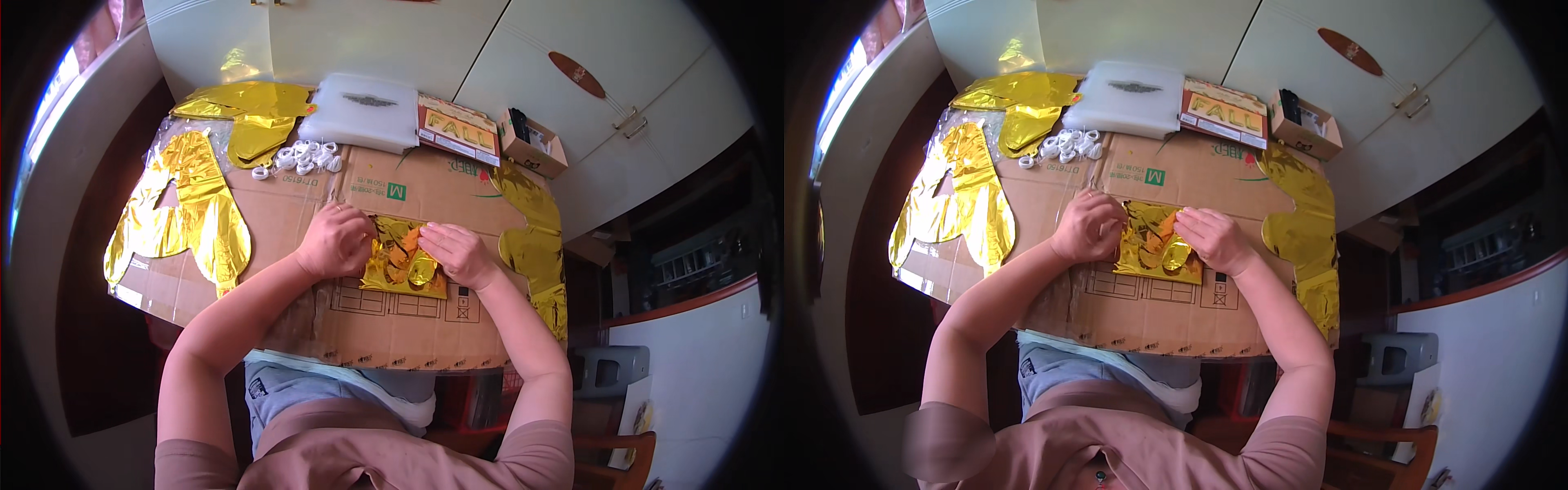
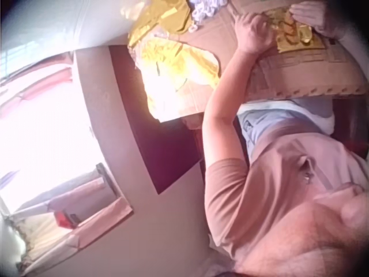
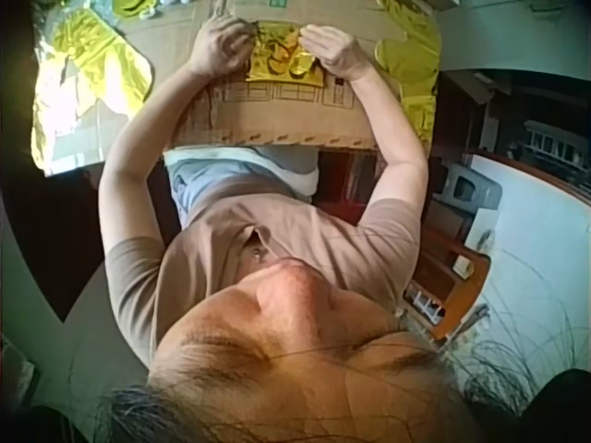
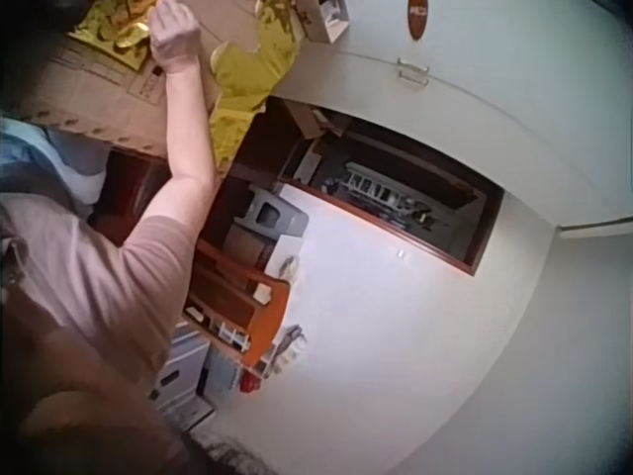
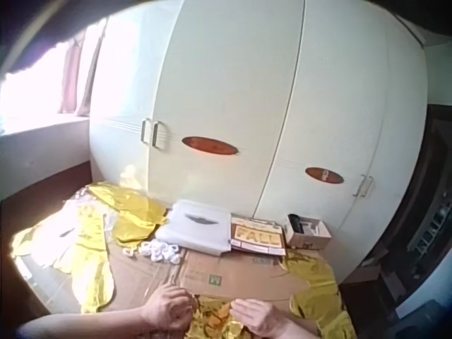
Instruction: Folding gold foil balloons on a cardboard-covered table.
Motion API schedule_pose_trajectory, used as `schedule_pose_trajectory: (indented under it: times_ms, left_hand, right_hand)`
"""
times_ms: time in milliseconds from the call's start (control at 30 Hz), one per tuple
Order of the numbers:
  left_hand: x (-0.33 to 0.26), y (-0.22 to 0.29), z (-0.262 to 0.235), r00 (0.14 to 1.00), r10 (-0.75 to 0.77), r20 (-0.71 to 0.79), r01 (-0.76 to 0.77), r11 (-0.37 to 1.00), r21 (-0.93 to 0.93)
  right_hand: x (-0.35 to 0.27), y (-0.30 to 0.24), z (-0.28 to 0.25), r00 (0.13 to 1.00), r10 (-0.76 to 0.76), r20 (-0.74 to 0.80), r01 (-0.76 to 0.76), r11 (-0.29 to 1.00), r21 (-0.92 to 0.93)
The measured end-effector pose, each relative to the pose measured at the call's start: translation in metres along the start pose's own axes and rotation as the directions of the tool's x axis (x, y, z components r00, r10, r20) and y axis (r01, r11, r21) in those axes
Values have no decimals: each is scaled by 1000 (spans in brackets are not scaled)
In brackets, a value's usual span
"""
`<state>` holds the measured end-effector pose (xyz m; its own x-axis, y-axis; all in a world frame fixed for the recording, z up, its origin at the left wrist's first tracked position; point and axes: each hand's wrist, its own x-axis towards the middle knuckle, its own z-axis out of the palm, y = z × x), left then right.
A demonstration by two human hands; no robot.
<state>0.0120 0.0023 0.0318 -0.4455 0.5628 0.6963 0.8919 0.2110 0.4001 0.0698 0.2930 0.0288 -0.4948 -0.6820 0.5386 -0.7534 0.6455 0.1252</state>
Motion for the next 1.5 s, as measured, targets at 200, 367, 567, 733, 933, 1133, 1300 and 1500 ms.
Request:
schedule_pose_trajectory:
  times_ms: [200, 367, 567, 733, 933, 1133, 1300, 1500]
  left_hand:
    - [26, 24, 27, 976, 50, 211, -81, 987, 140]
    - [1, 16, 49, 878, -111, 465, -55, 943, 328]
    - [-4, 9, 52, 860, -117, 497, -33, 959, 281]
    - [-6, 11, 52, 846, -138, 515, -23, 956, 294]
    - [-4, 13, 52, 826, -168, 539, -13, 949, 316]
    - [-5, 12, 52, 833, -153, 532, -41, 942, 334]
    - [-7, 11, 54, 864, -126, 487, -31, 953, 302]
    - [-9, 8, 53, 863, -124, 491, -24, 959, 284]
  right_hand:
    - [-3, 0, 0, 1000, -20, -8, 20, 1000, -10]
    - [3, -2, -3, 1000, 0, 12, 0, 1000, -26]
    - [1, 1, -2, 999, 31, 25, -31, 999, 9]
    - [-3, 0, -25, 987, 99, 129, -102, 995, 22]
    - [-16, 3, -42, 940, 341, 4, -340, 937, 85]
    - [8, -28, -16, 856, 510, 85, -516, 850, 105]
    - [8, -54, 4, 783, 503, 366, -522, 851, -53]
    - [-9, -60, -3, 785, 471, 403, -479, 873, -88]
